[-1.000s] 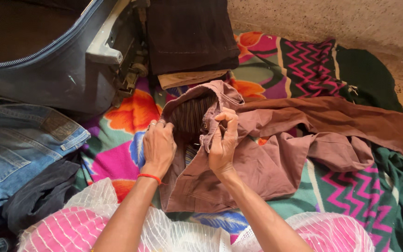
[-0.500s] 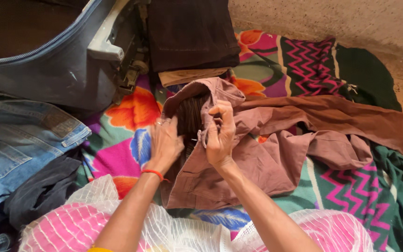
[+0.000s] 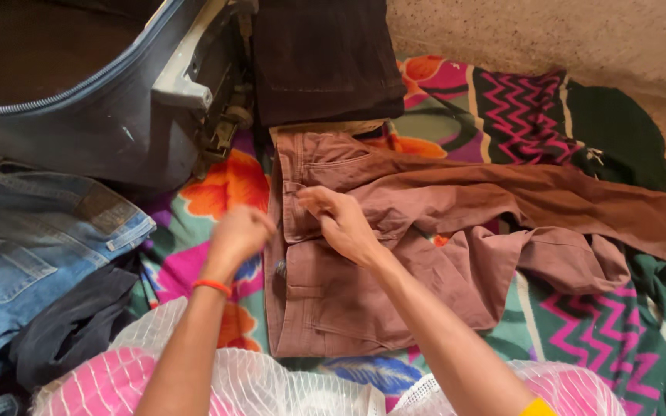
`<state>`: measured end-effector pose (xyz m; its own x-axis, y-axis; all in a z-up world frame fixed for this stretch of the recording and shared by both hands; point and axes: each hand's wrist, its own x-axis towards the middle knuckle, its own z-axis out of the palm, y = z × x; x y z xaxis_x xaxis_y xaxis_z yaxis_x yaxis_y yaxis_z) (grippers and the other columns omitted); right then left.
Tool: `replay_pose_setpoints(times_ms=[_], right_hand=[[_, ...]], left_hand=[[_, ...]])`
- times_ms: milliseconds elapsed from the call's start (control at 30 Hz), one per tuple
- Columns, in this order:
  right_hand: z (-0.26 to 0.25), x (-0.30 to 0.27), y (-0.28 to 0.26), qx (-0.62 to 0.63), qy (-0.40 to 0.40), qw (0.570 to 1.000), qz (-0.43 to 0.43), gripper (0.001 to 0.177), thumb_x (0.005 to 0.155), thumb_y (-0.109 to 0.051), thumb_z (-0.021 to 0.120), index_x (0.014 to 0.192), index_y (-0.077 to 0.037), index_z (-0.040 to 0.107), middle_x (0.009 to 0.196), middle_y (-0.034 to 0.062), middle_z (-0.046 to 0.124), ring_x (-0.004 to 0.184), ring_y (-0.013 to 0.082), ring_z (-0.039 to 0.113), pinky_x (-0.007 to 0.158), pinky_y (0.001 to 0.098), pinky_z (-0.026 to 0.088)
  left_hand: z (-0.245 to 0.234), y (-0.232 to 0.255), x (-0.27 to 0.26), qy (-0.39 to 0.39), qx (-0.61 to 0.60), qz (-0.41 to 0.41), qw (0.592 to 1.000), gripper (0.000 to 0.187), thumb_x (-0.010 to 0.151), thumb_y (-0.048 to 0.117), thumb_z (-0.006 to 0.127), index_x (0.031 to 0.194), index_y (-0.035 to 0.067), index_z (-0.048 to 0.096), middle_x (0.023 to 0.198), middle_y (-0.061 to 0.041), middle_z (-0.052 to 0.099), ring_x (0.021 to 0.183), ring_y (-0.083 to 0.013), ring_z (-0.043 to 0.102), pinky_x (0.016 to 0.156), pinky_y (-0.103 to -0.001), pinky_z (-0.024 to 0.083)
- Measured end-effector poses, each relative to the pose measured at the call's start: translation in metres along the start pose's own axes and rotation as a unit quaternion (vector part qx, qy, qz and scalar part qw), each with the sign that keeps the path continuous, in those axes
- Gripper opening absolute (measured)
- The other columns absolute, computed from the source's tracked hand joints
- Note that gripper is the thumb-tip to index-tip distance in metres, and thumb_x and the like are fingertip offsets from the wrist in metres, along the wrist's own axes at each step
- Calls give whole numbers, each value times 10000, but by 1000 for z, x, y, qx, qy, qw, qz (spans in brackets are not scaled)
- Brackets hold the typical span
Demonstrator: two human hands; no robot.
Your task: The person folds a pair of black trousers on a patterned mat, smoothing and aligning the fabric before folding it into a compact rectangle. The person then picks up a pair of brown trousers and begins to fold them in a similar manner.
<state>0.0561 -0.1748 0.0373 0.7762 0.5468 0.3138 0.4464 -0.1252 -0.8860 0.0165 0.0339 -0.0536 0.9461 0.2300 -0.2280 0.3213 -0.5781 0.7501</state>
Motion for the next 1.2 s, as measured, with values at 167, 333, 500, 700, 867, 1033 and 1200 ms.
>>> replay_pose_setpoints(times_ms=[167, 333, 500, 700, 867, 1033, 1200], right_hand=[[-2, -31, 7, -9, 208, 978, -7, 367, 801, 159, 424, 995, 18, 702, 927, 110, 731, 859, 196, 712, 820, 290, 582], [-41, -35, 8, -231, 236, 944, -5, 185, 815, 96, 567, 925, -2, 679, 908, 148, 669, 793, 280, 671, 709, 323, 521], [-60, -21, 18, -290, 80, 952, 50, 111, 816, -38, 646, 907, -61, 707, 879, 138, 692, 815, 343, 687, 727, 413, 533], [-37, 24, 13, -298, 171, 937, -58, 155, 920, -56, 656, 1068, -95, 677, 1063, 123, 658, 867, 361, 662, 726, 435, 518], [-17, 82, 11, -414, 86, 888, -180, 374, 875, -195, 740, 1218, -76, 650, 1173, 81, 648, 1114, 344, 586, 873, 469, 459], [-13, 97, 14, -502, 22, 861, -71, 302, 831, -216, 777, 1105, -120, 698, 1065, 96, 665, 1080, 318, 569, 878, 518, 400], [-42, 82, 4, -321, 143, 922, -160, 275, 788, -12, 657, 1023, -151, 693, 987, 57, 672, 1033, 289, 620, 942, 458, 450]], left_hand=[[12, 30, -4, -12, -206, -52, 977, 474, 876, 425, 697, 1174, 56, 718, 1026, -170, 776, 943, -315, 722, 792, -430, 558], [34, 55, -36, 143, 65, 144, 977, 696, 717, 358, 872, 1285, 83, 578, 1157, -265, 617, 1056, -477, 602, 895, -543, 496], [23, 75, -47, 97, 59, 40, 993, 816, 699, 316, 900, 1365, 143, 461, 1267, -314, 480, 1112, -512, 553, 936, -524, 483], [20, 78, -41, 78, -39, -1, 996, 768, 695, 134, 861, 1344, 153, 451, 1098, -171, 656, 948, -346, 687, 859, -447, 534], [27, 63, -34, 120, -76, 11, 990, 643, 729, 1, 751, 1297, 125, 478, 901, -80, 720, 794, -257, 721, 764, -423, 540], [25, 56, -29, 113, -102, -6, 988, 592, 733, 64, 724, 1260, 125, 462, 941, -75, 733, 883, -261, 715, 816, -405, 543], [19, 77, -40, 266, -5, 88, 960, 573, 698, 291, 916, 1119, 98, 579, 1151, -244, 534, 1071, -417, 510, 906, -505, 425]])
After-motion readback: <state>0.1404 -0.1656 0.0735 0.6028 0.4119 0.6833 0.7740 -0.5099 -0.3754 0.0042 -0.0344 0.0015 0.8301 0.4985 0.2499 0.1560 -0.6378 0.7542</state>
